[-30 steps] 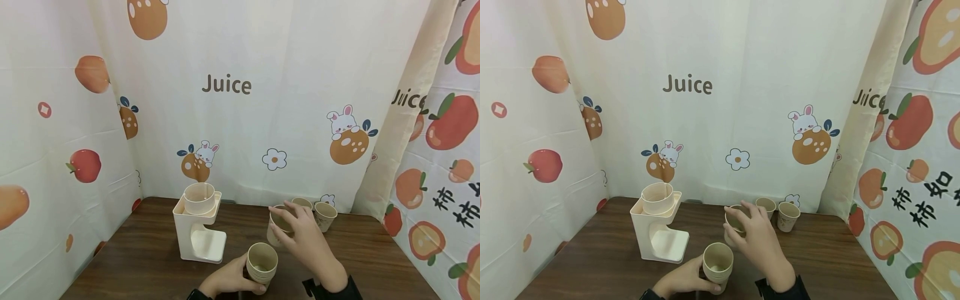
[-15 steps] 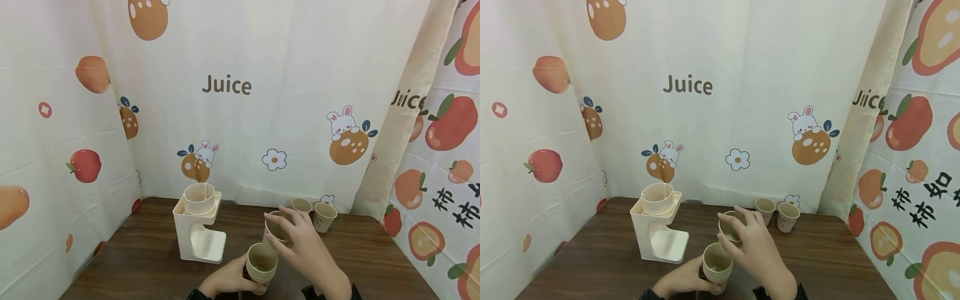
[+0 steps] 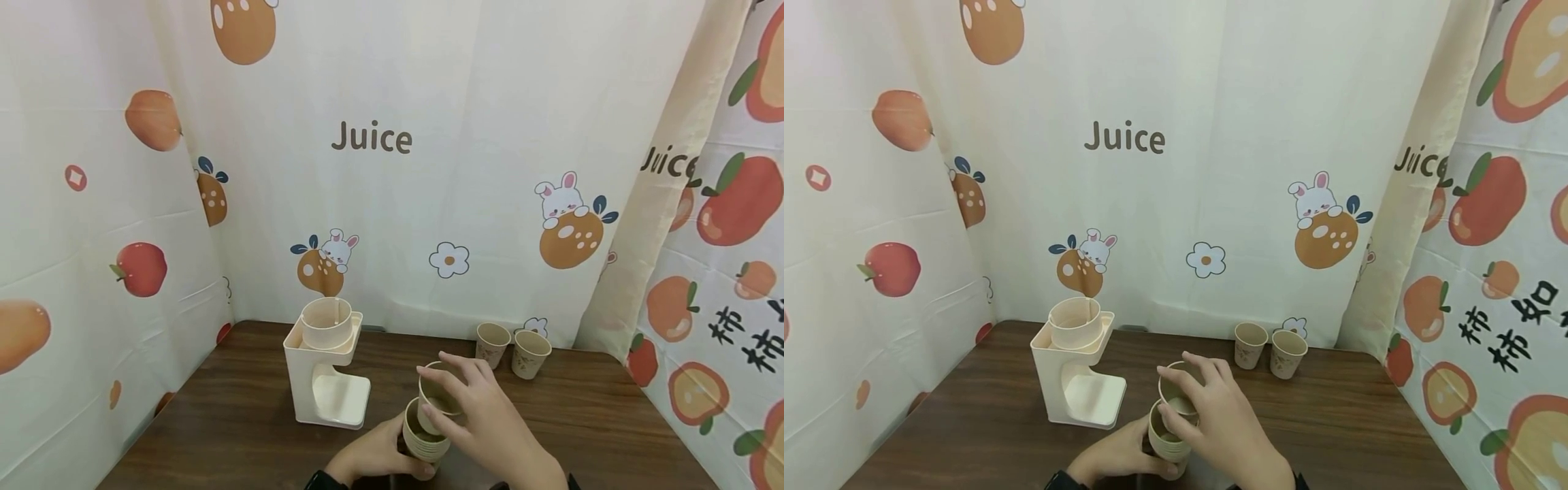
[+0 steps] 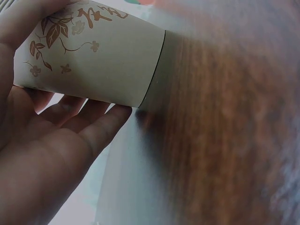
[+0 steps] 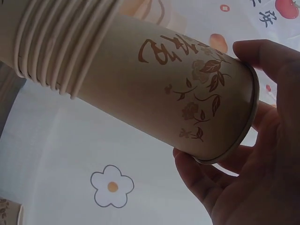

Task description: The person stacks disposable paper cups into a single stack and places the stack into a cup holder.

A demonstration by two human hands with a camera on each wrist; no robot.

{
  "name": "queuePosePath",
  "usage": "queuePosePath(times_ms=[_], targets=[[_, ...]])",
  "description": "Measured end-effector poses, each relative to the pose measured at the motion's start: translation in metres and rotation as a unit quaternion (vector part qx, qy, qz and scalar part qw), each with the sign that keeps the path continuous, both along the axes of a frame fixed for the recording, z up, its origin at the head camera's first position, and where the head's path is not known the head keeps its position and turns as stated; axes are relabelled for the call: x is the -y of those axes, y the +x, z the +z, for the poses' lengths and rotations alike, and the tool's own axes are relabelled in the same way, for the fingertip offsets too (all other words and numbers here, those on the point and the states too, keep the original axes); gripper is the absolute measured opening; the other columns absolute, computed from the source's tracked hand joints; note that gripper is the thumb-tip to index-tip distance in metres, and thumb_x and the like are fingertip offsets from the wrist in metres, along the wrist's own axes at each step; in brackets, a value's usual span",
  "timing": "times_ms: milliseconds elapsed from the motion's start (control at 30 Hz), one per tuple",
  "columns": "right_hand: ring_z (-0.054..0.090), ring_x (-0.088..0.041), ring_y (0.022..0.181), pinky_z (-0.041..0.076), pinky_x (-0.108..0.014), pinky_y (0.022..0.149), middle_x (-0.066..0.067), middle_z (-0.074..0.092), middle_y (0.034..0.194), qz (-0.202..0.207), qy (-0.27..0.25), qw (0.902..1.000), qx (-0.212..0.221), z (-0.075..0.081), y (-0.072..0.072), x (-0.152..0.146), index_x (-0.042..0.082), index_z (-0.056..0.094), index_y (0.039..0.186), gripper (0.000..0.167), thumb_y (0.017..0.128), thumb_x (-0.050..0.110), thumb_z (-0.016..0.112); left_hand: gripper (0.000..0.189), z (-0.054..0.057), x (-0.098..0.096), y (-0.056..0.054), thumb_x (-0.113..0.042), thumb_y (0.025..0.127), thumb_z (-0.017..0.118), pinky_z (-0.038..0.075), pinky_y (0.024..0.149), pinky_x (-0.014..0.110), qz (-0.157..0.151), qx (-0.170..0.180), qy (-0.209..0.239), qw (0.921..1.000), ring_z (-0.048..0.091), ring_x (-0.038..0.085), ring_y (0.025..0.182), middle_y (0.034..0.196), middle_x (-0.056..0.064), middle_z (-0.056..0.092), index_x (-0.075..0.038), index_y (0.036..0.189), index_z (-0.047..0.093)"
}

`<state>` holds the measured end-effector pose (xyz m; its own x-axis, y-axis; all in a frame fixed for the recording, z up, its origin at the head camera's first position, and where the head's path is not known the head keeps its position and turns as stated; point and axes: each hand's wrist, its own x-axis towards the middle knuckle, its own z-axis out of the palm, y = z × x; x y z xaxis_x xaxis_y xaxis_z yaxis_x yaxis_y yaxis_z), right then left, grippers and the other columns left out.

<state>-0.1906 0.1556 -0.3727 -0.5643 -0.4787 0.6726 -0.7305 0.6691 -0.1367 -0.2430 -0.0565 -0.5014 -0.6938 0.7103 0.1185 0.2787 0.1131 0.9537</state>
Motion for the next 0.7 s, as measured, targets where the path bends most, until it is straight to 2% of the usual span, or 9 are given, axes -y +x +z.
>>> queuePosePath(times_ms=[200, 500, 700], targets=[[0.047, -0.017, 0.123, 0.054, -0.037, 0.082, 0.002, 0.053, 0.139, 0.002, 0.01, 0.9999, 0.007, -0.007, 0.0, 0.003, 0.038, 0.06, 0.134, 0.043, 0.093, 0.039, 0.073, 0.077, -0.002, 0.0, -0.002, -0.026, 0.085, 0.081, 0.045, 0.096, 0.03, 0.0, -0.008, 0.005, 1.0, 0.059, 0.011, 0.115, 0.127, -0.009, 0.061, -0.032, 0.147, 0.038], [0.05, -0.016, 0.122, 0.053, -0.037, 0.084, 0.002, 0.054, 0.138, 0.007, 0.019, 0.9998, 0.009, -0.016, -0.003, 0.006, 0.037, 0.061, 0.134, 0.044, 0.092, 0.038, 0.074, 0.082, -0.002, 0.0, -0.003, -0.029, 0.085, 0.081, 0.045, 0.097, 0.031, -0.005, 0.005, 0.002, 1.0, 0.057, 0.011, 0.117, 0.13, -0.009, 0.059, -0.034, 0.151, 0.032], [0.049, -0.014, 0.123, 0.053, -0.037, 0.086, 0.004, 0.054, 0.138, -0.002, 0.028, 0.9991, 0.031, -0.024, -0.006, 0.008, 0.038, 0.061, 0.133, 0.044, 0.091, 0.039, 0.074, 0.081, -0.004, -0.001, -0.003, -0.028, 0.086, 0.081, 0.044, 0.097, 0.031, -0.007, -0.004, 0.007, 0.9999, 0.058, 0.011, 0.117, 0.131, -0.009, 0.059, -0.032, 0.151, 0.033]])
